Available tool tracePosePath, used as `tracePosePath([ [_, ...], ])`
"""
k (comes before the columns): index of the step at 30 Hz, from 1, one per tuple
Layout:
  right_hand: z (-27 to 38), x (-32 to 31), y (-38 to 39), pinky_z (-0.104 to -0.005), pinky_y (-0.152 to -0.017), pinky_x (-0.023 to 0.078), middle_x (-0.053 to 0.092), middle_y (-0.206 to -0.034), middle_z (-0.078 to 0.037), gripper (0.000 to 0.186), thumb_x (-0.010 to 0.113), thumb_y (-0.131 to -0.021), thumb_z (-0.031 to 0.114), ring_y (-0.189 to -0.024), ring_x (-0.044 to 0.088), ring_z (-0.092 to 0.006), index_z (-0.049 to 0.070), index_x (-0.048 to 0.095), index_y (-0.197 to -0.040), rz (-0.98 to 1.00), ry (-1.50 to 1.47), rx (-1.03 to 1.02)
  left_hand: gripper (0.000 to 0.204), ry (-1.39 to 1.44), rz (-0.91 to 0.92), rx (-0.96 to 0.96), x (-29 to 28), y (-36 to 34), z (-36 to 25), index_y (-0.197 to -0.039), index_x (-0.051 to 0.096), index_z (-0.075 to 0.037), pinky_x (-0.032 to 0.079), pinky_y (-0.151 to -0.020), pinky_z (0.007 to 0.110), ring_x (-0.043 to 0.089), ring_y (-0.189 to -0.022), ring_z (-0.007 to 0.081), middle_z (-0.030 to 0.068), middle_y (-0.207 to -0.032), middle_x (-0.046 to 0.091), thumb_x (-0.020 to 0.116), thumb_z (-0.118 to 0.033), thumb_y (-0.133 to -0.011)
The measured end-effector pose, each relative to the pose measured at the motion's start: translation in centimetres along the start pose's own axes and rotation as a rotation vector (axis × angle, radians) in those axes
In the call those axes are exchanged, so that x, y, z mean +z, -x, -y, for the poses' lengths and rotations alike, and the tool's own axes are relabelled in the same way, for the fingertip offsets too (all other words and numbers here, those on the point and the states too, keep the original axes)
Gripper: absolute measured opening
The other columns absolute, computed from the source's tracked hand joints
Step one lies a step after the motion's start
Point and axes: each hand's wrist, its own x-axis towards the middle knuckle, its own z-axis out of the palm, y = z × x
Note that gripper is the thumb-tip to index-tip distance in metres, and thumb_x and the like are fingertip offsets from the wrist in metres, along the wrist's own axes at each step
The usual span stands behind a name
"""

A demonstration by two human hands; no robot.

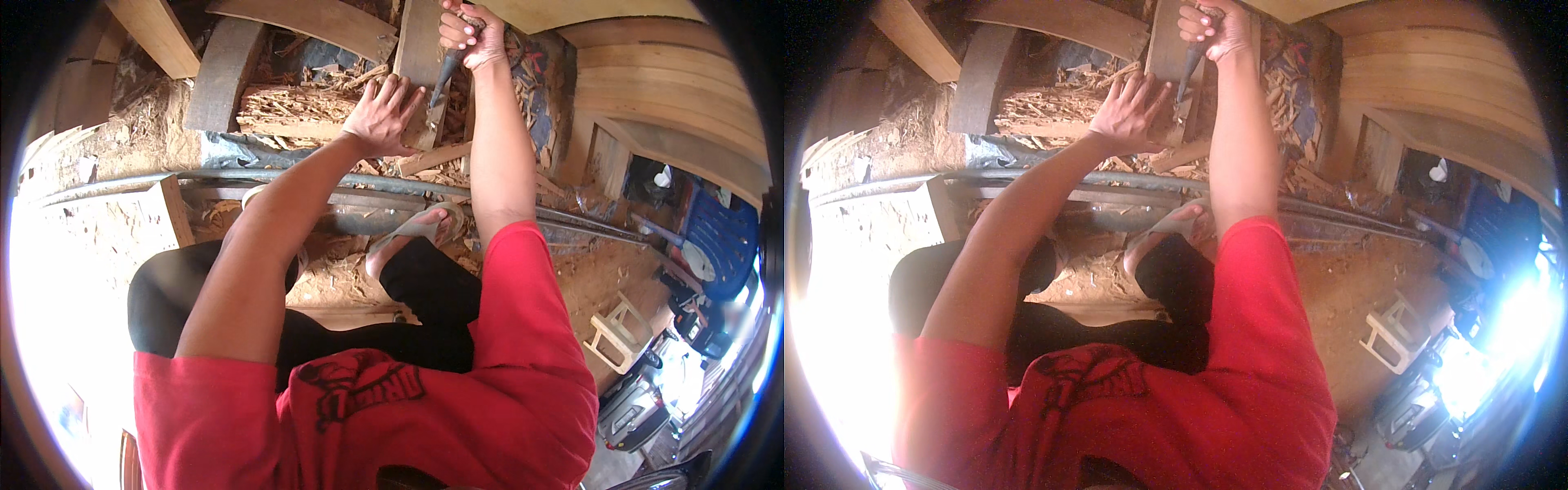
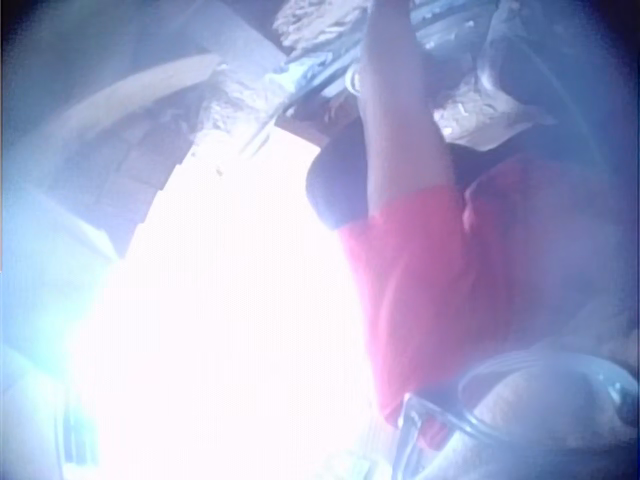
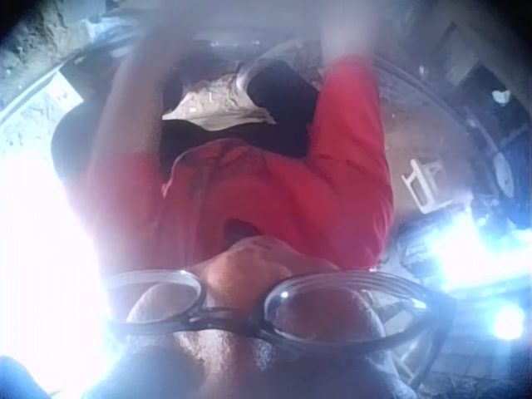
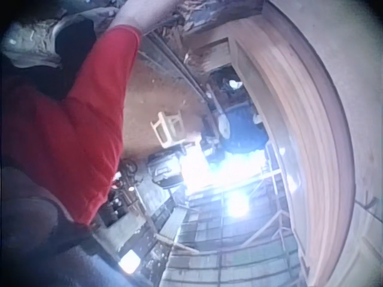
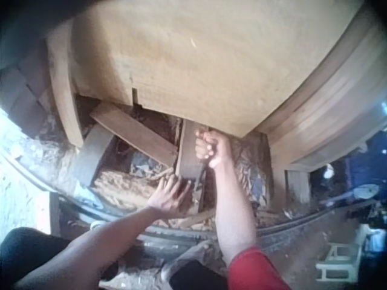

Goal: The person uses a hammer to repeatedly strike a small wooden block positioned between floor joists, likely to drive a nail or adjust the block. The person remains seated on the floor throughout the task.

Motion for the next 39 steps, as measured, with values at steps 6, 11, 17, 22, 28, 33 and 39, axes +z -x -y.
tracePosePath([
  [6, -5.4, -2.4, -3.2, -0.0276, -0.048, 0.04, 0.056, -0.066, 0.002, 0.037, 0.082, -0.099, 0.041, -0.051, 0.052, -0.0117, 0.018, 0.056, -0.086, -0.59, 0.082, -0.044, 0.132, -0.091, 0.17, 0.236, -1.4, -1.3, 2.6, -0.175, 0.029, -0.01, 0.029, -0.131, 0.056, 0.033, -0.159, 0.0418, 0.0225, -0.174, 0.037, 0.067, -0.093, -0.08],
  [11, -1.9, -4.0, 2.8, -0.0263, -0.047, 0.041, 0.056, -0.066, 0.005, 0.025, 0.084, -0.097, 0.027, -0.054, 0.053, -0.0091, 0.019, 0.06, -0.091, -0.546, -0.018, -0.27, 0.145, -0.138, 0.332, 0.552, -3.5, -3.7, 5.8, -0.179, 0.013, -0.014, 0.017, -0.14, 0.049, 0.022, -0.168, 0.0323, 0.0139, -0.183, 0.021, 0.081, -0.086, -0.073],
  [17, 8.5, 0.1, 12.9, -0.0325, -0.067, 0.054, 0.066, -0.082, -0.003, 0.019, 0.08, -0.097, 0.006, -0.074, 0.065, -0.0159, 0.012, 0.067, -0.109, -0.654, 0.402, -0.577, 0.14, -0.077, 0.136, 0.222, -6.2, -1.1, 4.4, -0.179, 0.01, -0.015, 0.021, -0.138, 0.051, 0.027, -0.166, 0.0369, 0.0187, -0.18, 0.027, 0.073, -0.09, -0.079],
  [22, 7.6, 4.8, 23.2, -0.0319, -0.083, 0.057, 0.076, -0.102, -0.008, 0.029, 0.082, -0.099, 0.026, -0.095, 0.073, -0.02, 0.003, 0.071, -0.115, -0.882, 1.093, -0.597, 0.132, -0.133, 0.326, -0.162, -5.4, 0.0, -1.8, -0.179, 0.008, -0.024, 0.034, -0.128, 0.067, 0.035, -0.159, 0.0466, 0.0276, -0.173, 0.029, 0.076, -0.082, -0.083],
  [28, -4.4, 8.4, 40.2, -0.0337, -0.06, 0.057, 0.073, -0.086, -0.008, 0.052, 0.069, -0.108, 0.051, -0.069, 0.068, -0.0167, -0.001, 0.075, -0.109, -1.522, 0.738, -0.431, 0.146, -0.088, 0.355, 0.163, -6.3, -2.9, -1.0, -0.179, 0.003, -0.037, 0.03, -0.128, 0.069, 0.032, -0.161, 0.0476, 0.0235, -0.177, 0.029, 0.097, -0.063, -0.07],
  [33, -14.7, 11.1, 52.7, -0.0343, -0.075, 0.062, 0.074, -0.11, -0.01, 0.043, 0.078, -0.102, 0.029, -0.089, 0.073, -0.0273, 0.0, 0.069, -0.133, -1.619, 0.116, -0.594, 0.139, -0.136, 0.448, 0.23, -8.7, -3.6, -1.7, -0.179, 0.005, -0.038, 0.019, -0.136, 0.064, 0.011, -0.17, 0.044, 0.016, -0.185, 0.013, 0.09, -0.073, -0.074],
  [39, -7.7, 21.6, 55.2, -0.0325, -0.084, 0.061, 0.071, -0.115, -0.007, 0.04, 0.075, -0.101, 0.011, -0.101, 0.073, -0.0284, 0.007, 0.069, -0.141, -1.429, 0.001, -0.806, 0.098, -0.095, 0.097, 0.142, -19.6, -3.1, 2.2, -0.177, 0.025, -0.025, 0.026, -0.135, 0.055, 0.019, -0.168, 0.0446, 0.0235, -0.182, 0.019, 0.074, -0.058, -0.099],
])
